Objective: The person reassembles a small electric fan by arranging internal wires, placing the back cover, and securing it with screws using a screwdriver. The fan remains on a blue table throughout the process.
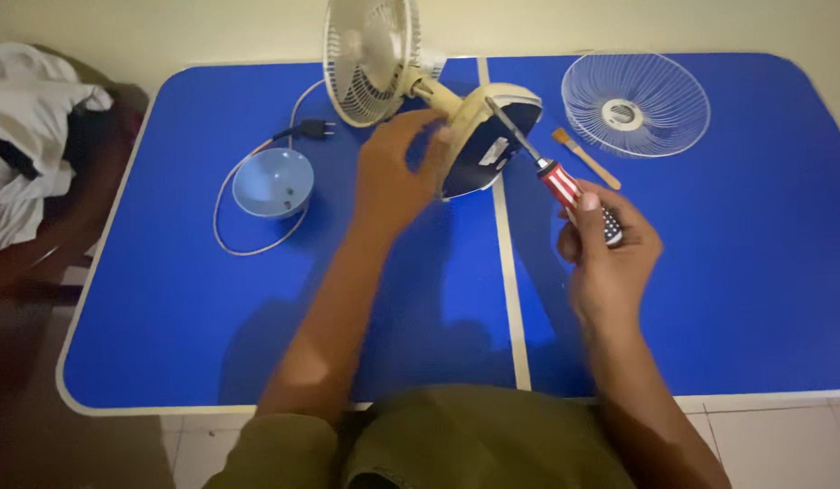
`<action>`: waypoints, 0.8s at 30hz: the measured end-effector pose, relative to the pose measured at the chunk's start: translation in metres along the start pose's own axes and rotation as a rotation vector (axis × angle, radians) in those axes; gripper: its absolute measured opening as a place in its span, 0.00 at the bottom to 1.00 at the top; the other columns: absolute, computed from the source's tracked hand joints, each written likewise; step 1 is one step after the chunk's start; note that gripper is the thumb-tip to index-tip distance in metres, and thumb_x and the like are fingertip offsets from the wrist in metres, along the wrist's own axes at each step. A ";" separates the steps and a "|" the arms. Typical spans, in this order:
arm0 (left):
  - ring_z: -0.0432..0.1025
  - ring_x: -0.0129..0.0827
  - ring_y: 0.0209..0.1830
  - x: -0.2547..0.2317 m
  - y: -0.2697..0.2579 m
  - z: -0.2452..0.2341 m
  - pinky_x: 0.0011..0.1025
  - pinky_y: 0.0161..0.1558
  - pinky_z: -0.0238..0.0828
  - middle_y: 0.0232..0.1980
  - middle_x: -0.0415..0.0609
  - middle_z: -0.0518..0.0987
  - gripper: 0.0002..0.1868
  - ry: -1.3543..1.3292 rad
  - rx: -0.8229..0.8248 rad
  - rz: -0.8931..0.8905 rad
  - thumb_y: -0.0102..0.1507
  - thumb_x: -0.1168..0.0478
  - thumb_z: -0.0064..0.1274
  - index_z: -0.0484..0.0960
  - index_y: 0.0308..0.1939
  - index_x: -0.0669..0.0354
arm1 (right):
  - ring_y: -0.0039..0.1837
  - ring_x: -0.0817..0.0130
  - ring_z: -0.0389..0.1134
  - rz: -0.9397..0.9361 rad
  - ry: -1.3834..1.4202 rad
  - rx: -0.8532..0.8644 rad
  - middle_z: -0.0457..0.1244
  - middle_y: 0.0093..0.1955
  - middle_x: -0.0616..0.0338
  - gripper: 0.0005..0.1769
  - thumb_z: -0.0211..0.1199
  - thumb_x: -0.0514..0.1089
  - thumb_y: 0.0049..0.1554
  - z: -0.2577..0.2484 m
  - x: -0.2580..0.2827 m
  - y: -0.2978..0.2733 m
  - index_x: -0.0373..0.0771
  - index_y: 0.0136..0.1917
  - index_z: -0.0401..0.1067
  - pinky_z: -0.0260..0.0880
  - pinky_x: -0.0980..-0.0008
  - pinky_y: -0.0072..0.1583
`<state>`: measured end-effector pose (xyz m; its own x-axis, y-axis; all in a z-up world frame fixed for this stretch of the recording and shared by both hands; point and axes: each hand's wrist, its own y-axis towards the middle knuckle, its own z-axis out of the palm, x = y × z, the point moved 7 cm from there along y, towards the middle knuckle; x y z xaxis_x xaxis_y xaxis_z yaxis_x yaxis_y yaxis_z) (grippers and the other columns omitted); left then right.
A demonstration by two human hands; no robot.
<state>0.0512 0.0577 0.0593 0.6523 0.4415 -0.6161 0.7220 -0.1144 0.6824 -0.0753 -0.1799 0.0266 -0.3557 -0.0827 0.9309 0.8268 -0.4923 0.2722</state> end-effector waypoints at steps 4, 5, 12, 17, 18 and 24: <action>0.82 0.38 0.40 0.044 0.000 -0.038 0.35 0.44 0.77 0.44 0.51 0.86 0.14 0.034 0.066 -0.186 0.67 0.53 0.57 0.85 0.48 0.58 | 0.38 0.72 0.64 0.160 0.142 0.102 0.68 0.45 0.52 0.17 0.67 0.46 0.62 0.017 -0.017 0.000 0.30 0.57 0.75 0.62 0.73 0.39; 0.83 0.38 0.39 0.055 0.000 -0.048 0.34 0.43 0.78 0.43 0.52 0.86 0.13 0.058 0.062 -0.216 0.67 0.53 0.58 0.86 0.47 0.59 | 0.38 0.71 0.64 0.225 0.177 0.133 0.68 0.46 0.52 0.17 0.66 0.45 0.63 0.021 -0.023 0.000 0.30 0.58 0.74 0.62 0.73 0.39; 0.82 0.46 0.38 0.132 -0.026 -0.105 0.38 0.42 0.77 0.40 0.54 0.85 0.08 0.247 0.015 -0.291 0.61 0.62 0.59 0.85 0.41 0.61 | 0.42 0.70 0.63 0.544 0.252 0.327 0.68 0.47 0.52 0.14 0.62 0.41 0.64 0.051 -0.049 -0.020 0.31 0.59 0.73 0.62 0.70 0.43; 0.79 0.58 0.42 0.192 -0.036 -0.115 0.48 0.45 0.75 0.41 0.60 0.84 0.07 0.531 0.058 -0.220 0.57 0.71 0.59 0.87 0.38 0.59 | 0.43 0.68 0.63 0.613 0.282 0.421 0.68 0.49 0.51 0.16 0.58 0.43 0.66 0.082 -0.055 -0.028 0.29 0.61 0.72 0.63 0.69 0.44; 0.78 0.59 0.42 0.204 -0.038 -0.114 0.48 0.45 0.75 0.40 0.62 0.83 0.07 0.545 0.104 -0.228 0.54 0.69 0.61 0.86 0.36 0.60 | 0.43 0.68 0.64 0.645 0.291 0.429 0.68 0.49 0.50 0.17 0.57 0.44 0.66 0.088 -0.056 -0.030 0.28 0.62 0.72 0.64 0.69 0.44; 0.77 0.60 0.41 0.243 -0.043 -0.099 0.50 0.44 0.74 0.38 0.64 0.82 0.08 0.627 0.176 -0.204 0.49 0.67 0.63 0.85 0.32 0.62 | 0.44 0.67 0.66 0.768 0.168 0.499 0.69 0.50 0.49 0.19 0.56 0.42 0.63 0.122 -0.073 -0.040 0.28 0.63 0.71 0.65 0.68 0.43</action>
<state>0.1559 0.2578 -0.0809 0.2808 0.8956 -0.3451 0.8777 -0.0941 0.4700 -0.0291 -0.0485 -0.0227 0.3403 -0.3748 0.8624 0.9394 0.1753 -0.2946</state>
